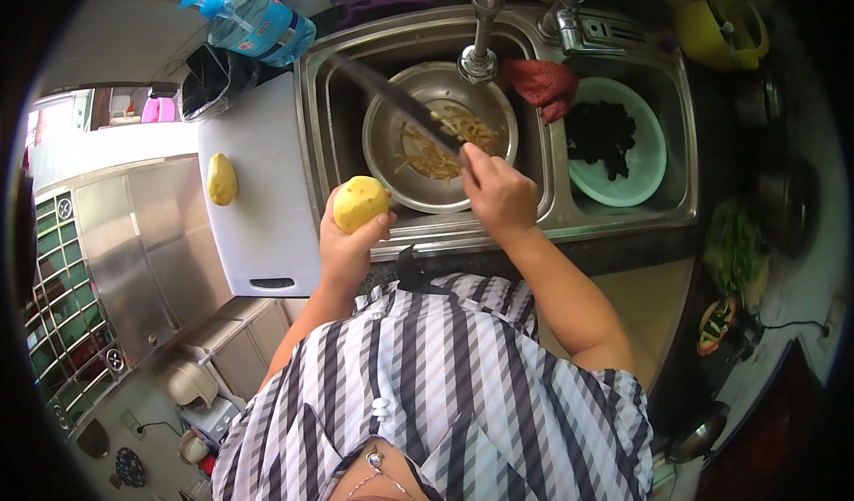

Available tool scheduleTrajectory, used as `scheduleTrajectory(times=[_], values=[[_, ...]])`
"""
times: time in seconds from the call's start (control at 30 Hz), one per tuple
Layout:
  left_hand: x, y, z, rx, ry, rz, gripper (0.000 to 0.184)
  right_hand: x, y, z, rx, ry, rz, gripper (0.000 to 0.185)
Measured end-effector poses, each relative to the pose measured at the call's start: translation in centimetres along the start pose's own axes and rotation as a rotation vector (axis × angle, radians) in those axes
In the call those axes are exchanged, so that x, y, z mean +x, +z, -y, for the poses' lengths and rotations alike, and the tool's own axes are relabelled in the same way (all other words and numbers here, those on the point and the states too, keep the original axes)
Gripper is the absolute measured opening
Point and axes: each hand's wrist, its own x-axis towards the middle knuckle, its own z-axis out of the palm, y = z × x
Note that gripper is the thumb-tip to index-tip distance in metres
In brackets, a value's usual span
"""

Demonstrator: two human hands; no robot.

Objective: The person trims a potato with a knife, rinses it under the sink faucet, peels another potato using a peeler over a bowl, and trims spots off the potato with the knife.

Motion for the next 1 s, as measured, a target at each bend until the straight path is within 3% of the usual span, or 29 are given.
scheduleTrajectory(times=[0.03, 0.17, 0.2, 0.27, 0.43, 0.53, 0.73, 0.87, 0.97, 1.0], values=[[0.1, 0.0, -0.2, -0.066, -0.031, 0.012, 0.049, 0.1, -0.1, 0.0, 0.072, 0.079, -0.024, 0.029], [0.7, -0.3, 0.5, -0.253, -0.076, 0.090, 0.049, -0.3, -2.7, 4.2, 0.342, -0.025, 0.038, 0.025], [1.0, -0.4, 1.1, -0.279, -0.058, 0.119, 0.050, -0.7, -3.2, 5.4, 0.379, -0.021, 0.113, 0.032], [1.4, -0.5, 2.1, -0.243, 0.018, 0.156, 0.049, -0.6, -4.7, 6.8, 0.326, -0.123, 0.233, 0.039], [1.4, -0.2, 2.1, -0.142, 0.055, 0.081, 0.053, -1.0, -3.9, 7.5, 0.371, -0.166, 0.223, 0.046], [1.0, 0.4, 1.8, 0.080, 0.237, -0.059, 0.049, -1.3, -3.7, 7.7, 0.359, -0.158, 0.228, 0.049], [0.9, -0.2, 2.8, 0.221, 0.214, -0.179, 0.038, -1.5, -2.1, 7.2, 0.174, -0.241, 0.149, 0.048], [0.6, 0.5, 1.8, -0.021, 0.164, -0.117, 0.020, -1.8, -1.4, 6.6, 0.173, -0.226, 0.140, 0.053], [0.9, -0.2, 3.0, 0.024, 0.226, -0.141, 0.032, -1.6, -1.1, 5.9, -0.050, -0.247, 0.098, 0.045], [0.9, 0.1, 2.9, 0.021, 0.307, -0.214, 0.050, -1.1, -0.8, 5.2, -0.090, -0.165, 0.100, 0.042]])
